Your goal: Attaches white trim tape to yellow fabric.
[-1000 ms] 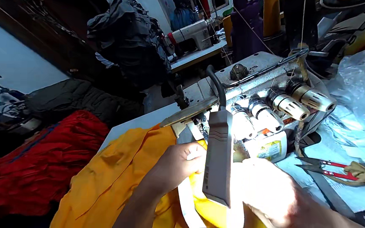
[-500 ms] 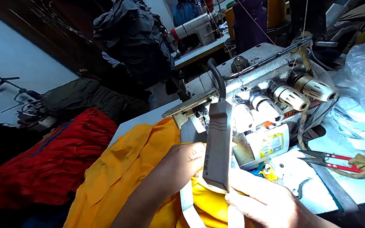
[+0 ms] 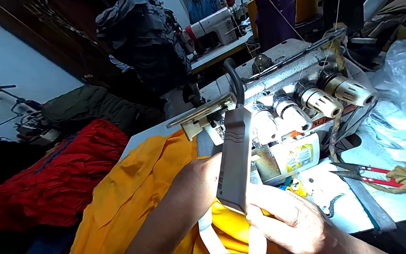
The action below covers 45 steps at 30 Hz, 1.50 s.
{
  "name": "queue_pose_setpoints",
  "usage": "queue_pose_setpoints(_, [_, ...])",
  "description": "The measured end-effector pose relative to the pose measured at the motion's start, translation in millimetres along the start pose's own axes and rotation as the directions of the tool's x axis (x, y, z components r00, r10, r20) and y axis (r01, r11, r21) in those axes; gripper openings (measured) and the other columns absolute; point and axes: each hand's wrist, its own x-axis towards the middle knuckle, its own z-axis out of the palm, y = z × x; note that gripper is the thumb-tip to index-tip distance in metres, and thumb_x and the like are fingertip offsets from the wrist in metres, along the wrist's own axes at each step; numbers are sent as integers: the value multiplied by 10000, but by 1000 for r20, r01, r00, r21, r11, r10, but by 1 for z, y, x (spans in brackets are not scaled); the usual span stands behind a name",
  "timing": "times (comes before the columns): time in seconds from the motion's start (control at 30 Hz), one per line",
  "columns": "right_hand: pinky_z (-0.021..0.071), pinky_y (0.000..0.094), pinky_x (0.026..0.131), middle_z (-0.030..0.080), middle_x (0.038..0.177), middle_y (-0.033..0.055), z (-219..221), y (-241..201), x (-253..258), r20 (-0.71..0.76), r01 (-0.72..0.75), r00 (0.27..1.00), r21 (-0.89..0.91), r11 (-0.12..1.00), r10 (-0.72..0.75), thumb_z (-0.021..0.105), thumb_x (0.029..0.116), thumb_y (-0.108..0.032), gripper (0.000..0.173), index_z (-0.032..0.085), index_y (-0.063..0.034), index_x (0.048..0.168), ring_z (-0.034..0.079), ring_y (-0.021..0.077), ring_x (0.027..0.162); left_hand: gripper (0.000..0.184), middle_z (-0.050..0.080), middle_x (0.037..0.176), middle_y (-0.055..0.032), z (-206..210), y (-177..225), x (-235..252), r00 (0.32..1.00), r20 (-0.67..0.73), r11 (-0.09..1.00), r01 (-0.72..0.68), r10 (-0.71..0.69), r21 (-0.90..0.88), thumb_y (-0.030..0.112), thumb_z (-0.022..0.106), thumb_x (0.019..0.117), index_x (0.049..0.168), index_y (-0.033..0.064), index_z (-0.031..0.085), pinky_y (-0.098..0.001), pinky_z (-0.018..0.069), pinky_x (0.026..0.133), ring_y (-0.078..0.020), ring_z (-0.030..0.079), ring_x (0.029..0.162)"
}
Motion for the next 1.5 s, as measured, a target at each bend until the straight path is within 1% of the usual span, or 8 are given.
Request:
queue_pose_setpoints(0.17, [411, 330, 867, 771, 1095, -10, -10, -11, 9, 54, 45, 998, -232, 972, -34, 507, 1024, -103, 253, 743, -179, 977, 641, 163, 1080, 42, 610, 797, 11, 8, -5, 1, 979, -156, 990, -122, 131, 67, 129, 681, 820, 809, 128, 641, -335, 523, 620, -124, 619, 732])
queue_pose_setpoints(0.3, [512, 308, 676, 748, 923, 81, -7, -19, 22, 58, 55, 997, -73, 996, -51, 553, 981, -35, 210, 746, -81, 911, 670, 211, 790, 39, 624, 968, 3, 14, -7, 1, 970, -211, 991, -132, 122, -31, 146, 615, 828, 799, 144, 640, -335, 525, 805, -130, 615, 970])
queue_pose_setpoints(0.43, [495, 307, 569, 667, 786, 100, 3, -23, 19, 39, -12, 999, 22, 1000, 11, 542, 963, -12, 182, 667, -53, 839, 630, 226, 683, 44, 619, 999, 13, 19, -6, 0, 960, -265, 986, -121, 88, -113, 160, 623, 831, 809, 150, 660, -281, 521, 801, -89, 608, 966])
queue_pose_setpoints(0.53, [523, 303, 600, 664, 790, 113, 6, -30, 9, 77, -137, 988, 10, 991, 135, 539, 972, -30, 173, 666, -47, 856, 652, 236, 710, 36, 632, 1008, -38, 19, -7, 2, 963, -265, 989, -92, 59, -112, 91, 642, 858, 838, 93, 672, -381, 514, 823, -167, 614, 974])
queue_pose_setpoints(0.77, [552, 316, 688, 653, 801, 139, 10, -49, -7, 107, -342, 937, 74, 937, 334, 536, 961, -7, 163, 680, -5, 885, 677, 255, 778, 110, 631, 911, -51, 21, -8, 16, 957, -269, 976, 48, -105, -212, 49, 689, 919, 813, 72, 667, -409, 497, 783, -169, 606, 863])
queue_pose_setpoints(1.13, [537, 327, 638, 639, 787, 145, -18, -55, -8, 155, -439, 886, -22, 898, 437, 542, 965, -24, 180, 667, -8, 837, 656, 257, 727, 53, 624, 984, -69, 30, 0, 14, 928, -358, 970, 8, -98, -244, 48, 687, 914, 872, 41, 657, -381, 491, 823, -168, 597, 934])
queue_pose_setpoints(1.43, [506, 320, 586, 619, 757, 141, -24, -56, 5, 130, -376, 914, -76, 923, 383, 544, 957, -18, 167, 670, -15, 848, 629, 254, 670, 51, 642, 1047, -211, 23, 10, 24, 932, -330, 979, 95, -151, -179, -73, 657, 922, 967, -83, 678, -464, 484, 862, -276, 611, 961])
queue_pose_setpoints(1.5, [506, 304, 576, 611, 751, 126, -22, -57, 4, 119, -360, 921, -109, 926, 372, 548, 953, -30, 169, 661, -31, 828, 623, 240, 659, 44, 642, 1054, -176, 22, 7, 23, 941, -312, 977, 68, -131, -203, -57, 659, 924, 966, -60, 675, -404, 493, 863, -219, 609, 960])
